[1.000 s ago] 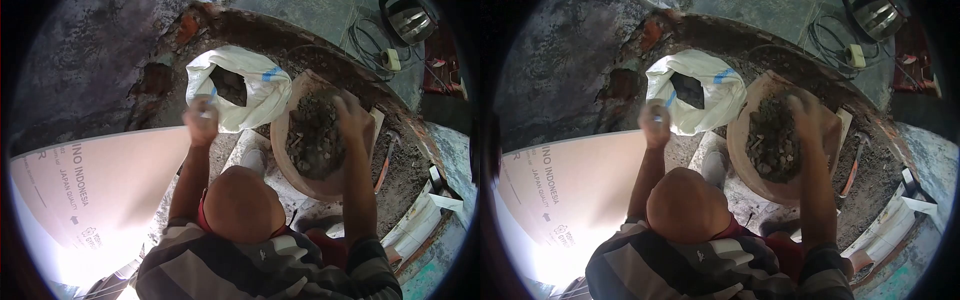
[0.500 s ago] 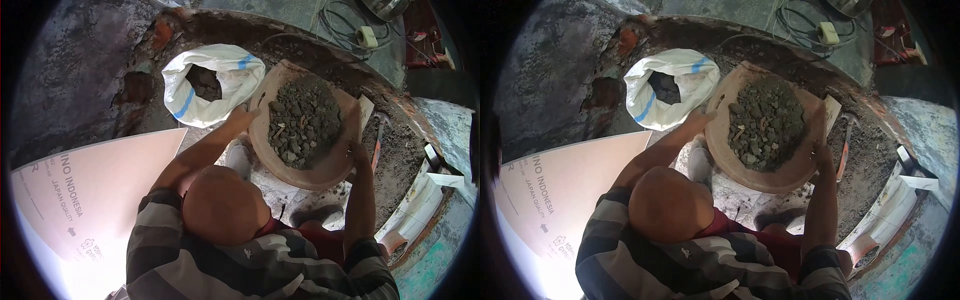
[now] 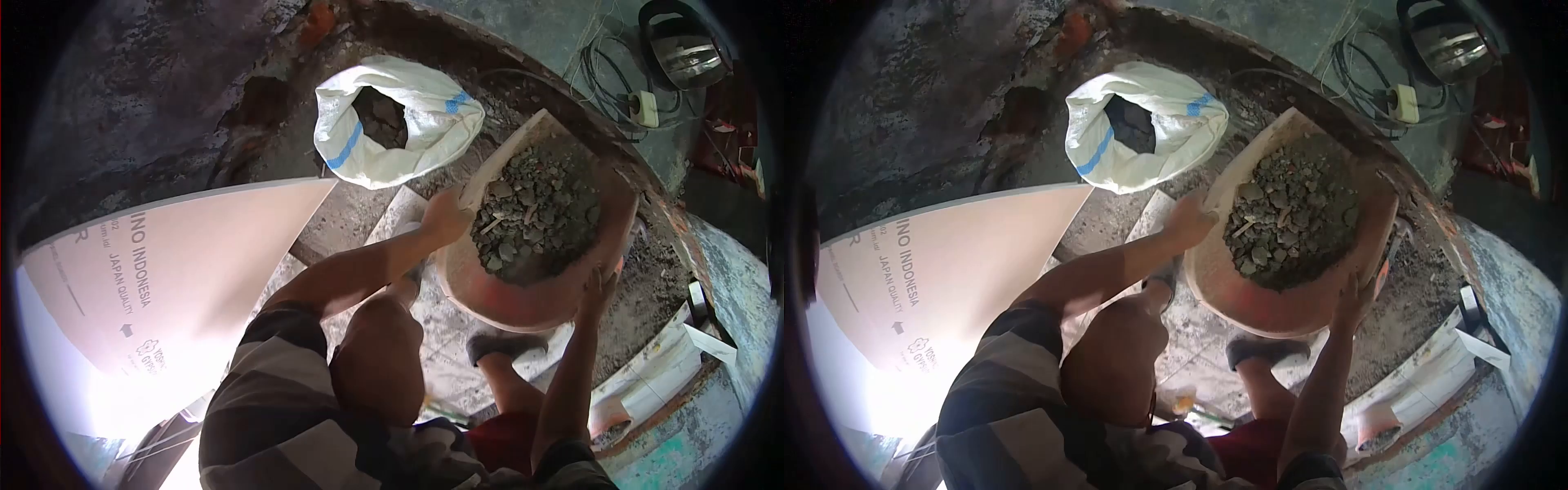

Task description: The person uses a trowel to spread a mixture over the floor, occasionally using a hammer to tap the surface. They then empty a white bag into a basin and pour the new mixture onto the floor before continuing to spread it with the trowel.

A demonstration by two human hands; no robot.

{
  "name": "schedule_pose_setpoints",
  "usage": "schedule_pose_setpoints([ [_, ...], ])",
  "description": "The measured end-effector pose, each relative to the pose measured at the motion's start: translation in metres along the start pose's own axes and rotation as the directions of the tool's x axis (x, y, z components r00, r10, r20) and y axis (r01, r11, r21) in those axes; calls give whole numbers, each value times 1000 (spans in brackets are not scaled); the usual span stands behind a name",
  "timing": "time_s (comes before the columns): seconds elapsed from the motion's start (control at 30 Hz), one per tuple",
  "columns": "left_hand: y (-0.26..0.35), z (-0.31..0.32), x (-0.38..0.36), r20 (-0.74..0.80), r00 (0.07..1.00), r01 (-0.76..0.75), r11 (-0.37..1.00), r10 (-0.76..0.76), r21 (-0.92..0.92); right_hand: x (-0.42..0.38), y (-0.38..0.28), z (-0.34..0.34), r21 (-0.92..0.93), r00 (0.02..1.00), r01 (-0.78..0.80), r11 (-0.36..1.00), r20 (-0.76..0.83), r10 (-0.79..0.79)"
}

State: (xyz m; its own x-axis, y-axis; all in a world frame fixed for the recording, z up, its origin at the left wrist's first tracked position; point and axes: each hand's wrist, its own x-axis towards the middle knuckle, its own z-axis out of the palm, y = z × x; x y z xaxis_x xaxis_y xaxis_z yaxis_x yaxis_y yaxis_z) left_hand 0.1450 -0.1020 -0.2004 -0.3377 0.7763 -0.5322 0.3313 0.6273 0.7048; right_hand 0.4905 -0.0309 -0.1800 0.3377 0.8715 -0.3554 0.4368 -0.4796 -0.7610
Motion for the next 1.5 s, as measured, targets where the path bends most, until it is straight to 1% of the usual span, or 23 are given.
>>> schedule_pose_setpoints([
  [0.13,34,-32,-47,249,950,204,978,-187,-42,-30,-54,-58,-175,985,-133,976,84,149],
  [0.2,45,-49,-88,213,963,185,980,-166,-73,-44,-85,-82,-187,974,-169,968,116,192],
  [0.23,54,-56,-104,185,975,145,984,-124,-103,-49,-93,-89,-227,984,-65,972,149,101],
  [0.27,63,-64,-125,102,993,60,998,-57,-25,-59,-92,-94,-319,972,159,934,216,-92],
  [0.3,72,-75,-143,122,991,52,998,-50,-16,-65,-90,-100,-450,880,469,760,311,-360],
  [0.33,81,-86,-161,142,989,45,999,-44,-7,-72,-99,-104,-480,815,578,660,377,-440],
  [0.37,92,-101,-176,267,958,124,991,-109,-40,-82,-120,-102,-473,768,639,606,438,-468],
  [0.4,112,-116,-193,180,975,154,982,-133,-106,-110,-185,-83,-321,869,427,845,404,-286],
  [0.5,121,-143,-237,-8,989,143,971,-148,-191,-141,-246,-72,-431,873,276,859,487,-36],
  [0.63,124,-179,-270,-1,964,260,949,-264,-178,-182,-298,-35,-427,823,382,820,561,-91],
  [0.7,97,-172,-283,-108,946,292,949,-305,-117,-187,-308,-11,-451,802,407,794,592,-74],
  [0.77,74,-166,-275,-35,874,469,859,-485,-204,-174,-273,12,-351,690,643,681,652,-315],
  [0.8,72,-168,-268,-19,826,533,791,-563,-300,-173,-279,26,-375,695,631,679,663,-280],
  [0.9,62,-177,-252,-158,824,468,812,-543,-349,-172,-292,72,-319,664,621,715,700,-264],
  [0.97,41,-175,-241,-205,868,412,887,-451,-207,-167,-293,90,-350,669,660,665,675,-310],
  [1.0,36,-176,-241,-191,840,467,856,-507,-221,-174,-286,100,-355,667,668,655,675,-314],
  [1.03,31,-175,-235,-192,806,515,823,-560,-238,-163,-260,114,-281,613,749,601,638,-465],
  [1.1,13,-172,-239,-197,936,295,955,-291,-7,-150,-249,133,-236,549,804,545,648,-529],
  [1.17,47,-196,-225,-170,838,483,850,-518,-210,-152,-279,136,-340,609,725,599,724,-326],
  [1.2,48,-196,-218,-160,830,499,839,-534,-215,-148,-285,142,-399,647,662,635,731,-216],
  [1.27,46,-198,-213,-132,813,532,816,-567,-226,-143,-284,151,-407,661,639,652,724,-196],
  [1.37,38,-193,-199,-197,822,499,843,-534,-200,-138,-286,162,-403,654,640,654,733,-187],
  [1.5,28,-197,-179,-134,779,546,768,-612,-335,-133,-280,175,-423,660,629,652,734,-161],
])
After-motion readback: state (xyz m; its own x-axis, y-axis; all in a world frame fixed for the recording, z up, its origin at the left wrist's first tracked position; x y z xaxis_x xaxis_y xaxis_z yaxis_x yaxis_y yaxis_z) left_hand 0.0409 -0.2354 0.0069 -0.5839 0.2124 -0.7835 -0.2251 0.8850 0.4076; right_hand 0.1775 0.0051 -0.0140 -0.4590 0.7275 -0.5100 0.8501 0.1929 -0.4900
